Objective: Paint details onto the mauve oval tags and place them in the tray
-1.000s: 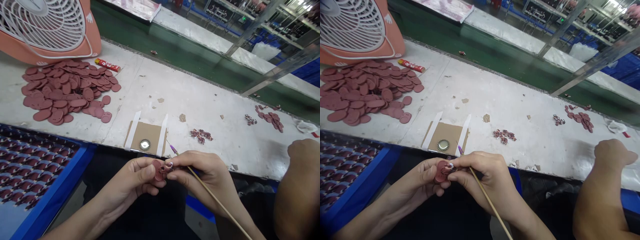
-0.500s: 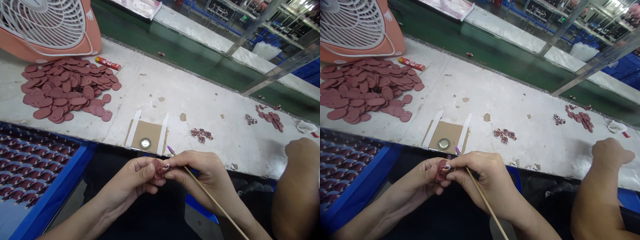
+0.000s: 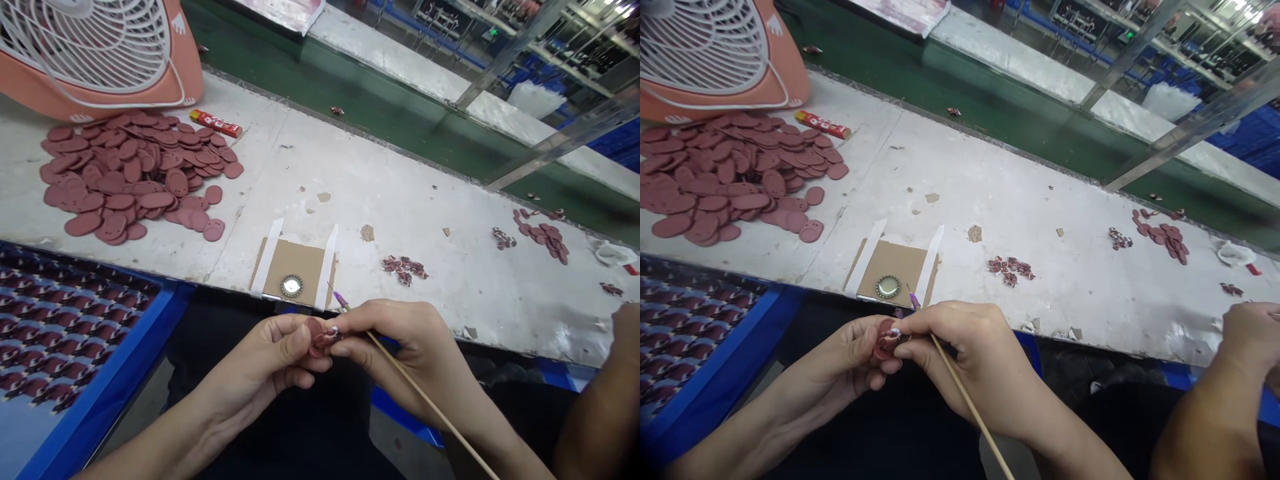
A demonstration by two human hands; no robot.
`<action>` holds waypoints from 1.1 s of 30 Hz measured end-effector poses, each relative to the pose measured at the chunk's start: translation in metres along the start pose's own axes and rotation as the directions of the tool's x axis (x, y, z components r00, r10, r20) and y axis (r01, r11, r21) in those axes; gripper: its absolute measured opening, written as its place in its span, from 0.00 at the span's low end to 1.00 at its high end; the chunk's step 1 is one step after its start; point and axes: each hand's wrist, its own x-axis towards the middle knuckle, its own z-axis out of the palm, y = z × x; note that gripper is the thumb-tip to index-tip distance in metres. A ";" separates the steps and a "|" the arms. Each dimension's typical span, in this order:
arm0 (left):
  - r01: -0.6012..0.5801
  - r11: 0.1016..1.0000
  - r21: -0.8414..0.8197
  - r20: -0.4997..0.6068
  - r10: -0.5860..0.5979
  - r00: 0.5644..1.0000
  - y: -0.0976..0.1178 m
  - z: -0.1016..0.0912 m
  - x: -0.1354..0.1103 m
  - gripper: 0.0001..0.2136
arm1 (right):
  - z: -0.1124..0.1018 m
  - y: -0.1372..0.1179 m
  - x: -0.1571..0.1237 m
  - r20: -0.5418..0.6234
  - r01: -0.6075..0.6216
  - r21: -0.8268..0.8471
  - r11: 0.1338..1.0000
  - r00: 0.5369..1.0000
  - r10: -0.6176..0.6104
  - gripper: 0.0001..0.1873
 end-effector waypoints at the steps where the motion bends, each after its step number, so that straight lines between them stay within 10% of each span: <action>1: -0.001 1.000 0.000 0.001 0.001 1.000 0.000 0.000 0.000 0.14 | 0.000 0.000 0.000 0.008 0.005 -0.010 1.000 1.000 -0.005 0.06; 33: 0.064 0.984 -0.167 -0.303 -0.113 0.946 -0.009 -0.013 -0.003 0.13 | 0.009 -0.002 0.015 0.052 0.033 -0.099 0.995 0.998 -0.028 0.05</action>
